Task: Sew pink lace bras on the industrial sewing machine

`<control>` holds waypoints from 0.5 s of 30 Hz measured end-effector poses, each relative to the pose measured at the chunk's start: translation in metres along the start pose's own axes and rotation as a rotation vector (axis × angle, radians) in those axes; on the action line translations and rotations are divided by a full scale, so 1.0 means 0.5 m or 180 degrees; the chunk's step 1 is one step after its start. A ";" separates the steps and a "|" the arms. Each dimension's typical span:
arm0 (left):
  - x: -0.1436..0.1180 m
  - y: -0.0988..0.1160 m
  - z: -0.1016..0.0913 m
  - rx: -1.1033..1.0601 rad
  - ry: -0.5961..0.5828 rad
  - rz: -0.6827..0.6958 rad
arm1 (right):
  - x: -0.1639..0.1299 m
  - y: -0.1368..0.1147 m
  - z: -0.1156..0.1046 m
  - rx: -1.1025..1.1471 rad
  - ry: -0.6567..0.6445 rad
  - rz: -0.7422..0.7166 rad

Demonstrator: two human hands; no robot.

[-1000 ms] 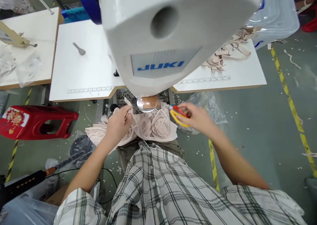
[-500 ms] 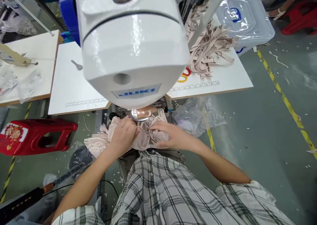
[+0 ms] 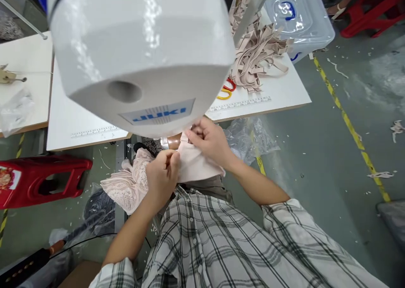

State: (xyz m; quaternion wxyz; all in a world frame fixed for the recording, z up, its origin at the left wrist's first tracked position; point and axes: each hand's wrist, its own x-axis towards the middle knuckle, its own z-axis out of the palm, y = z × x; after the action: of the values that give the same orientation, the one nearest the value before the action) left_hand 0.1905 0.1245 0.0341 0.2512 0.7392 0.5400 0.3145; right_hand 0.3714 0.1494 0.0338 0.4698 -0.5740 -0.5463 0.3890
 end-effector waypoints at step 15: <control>0.036 -0.040 -0.013 0.1645 0.0321 0.1064 | 0.116 0.000 -0.006 -0.1050 -0.0473 -0.0611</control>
State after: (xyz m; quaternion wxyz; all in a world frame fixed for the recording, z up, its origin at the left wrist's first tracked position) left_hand 0.1769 0.1476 0.0275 -0.0274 0.8406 0.4848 0.2401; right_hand 0.3800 0.2065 0.0383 0.3628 -0.5583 -0.6879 0.2890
